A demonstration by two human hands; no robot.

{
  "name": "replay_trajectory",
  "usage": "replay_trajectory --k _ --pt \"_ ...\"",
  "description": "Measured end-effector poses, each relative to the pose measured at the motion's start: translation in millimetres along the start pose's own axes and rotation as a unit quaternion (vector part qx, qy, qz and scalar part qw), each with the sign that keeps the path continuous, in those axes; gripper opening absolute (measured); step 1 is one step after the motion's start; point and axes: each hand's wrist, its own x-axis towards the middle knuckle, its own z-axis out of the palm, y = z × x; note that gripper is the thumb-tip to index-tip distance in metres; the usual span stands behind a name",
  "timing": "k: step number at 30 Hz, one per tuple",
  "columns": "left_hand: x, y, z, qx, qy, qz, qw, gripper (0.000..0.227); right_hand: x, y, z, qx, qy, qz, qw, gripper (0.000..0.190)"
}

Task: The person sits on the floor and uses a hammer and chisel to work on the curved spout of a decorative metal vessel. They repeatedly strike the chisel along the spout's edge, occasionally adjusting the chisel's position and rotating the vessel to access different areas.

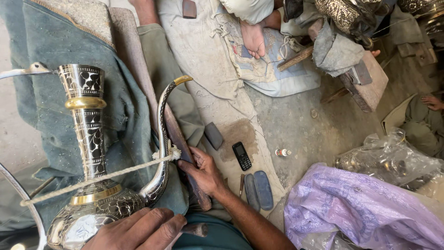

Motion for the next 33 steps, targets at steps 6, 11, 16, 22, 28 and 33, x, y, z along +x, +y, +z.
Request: replay_trajectory --k 6,11,16,22,28,33 --pt "4.3 1.7 -8.5 0.015 -0.024 0.008 1.0 0.035 -0.2 -4.7 1.0 -0.009 0.003 0.024 1.0 0.056" --pt "7.5 7.0 -9.7 0.04 -0.016 -0.005 0.999 0.035 0.2 -4.8 0.2 -0.029 0.002 0.021 0.999 0.057" --pt "5.2 7.2 -7.0 0.038 -0.01 -0.014 0.999 0.035 1.0 -4.5 0.3 -0.021 0.001 0.027 0.999 0.058" --pt "4.4 8.6 -3.9 0.041 -0.005 -0.037 0.998 0.034 -1.1 -8.4 1.7 -0.007 0.002 0.032 0.999 0.058" --pt "6.1 9.9 -5.4 0.043 -0.021 -0.045 0.998 0.034 -0.4 -10.4 2.6 -0.013 0.011 0.058 0.998 0.058" --pt "4.9 10.9 -4.8 0.03 -0.031 -0.061 0.997 0.033 -0.5 -6.6 1.1 -0.016 0.006 0.04 0.999 0.057"
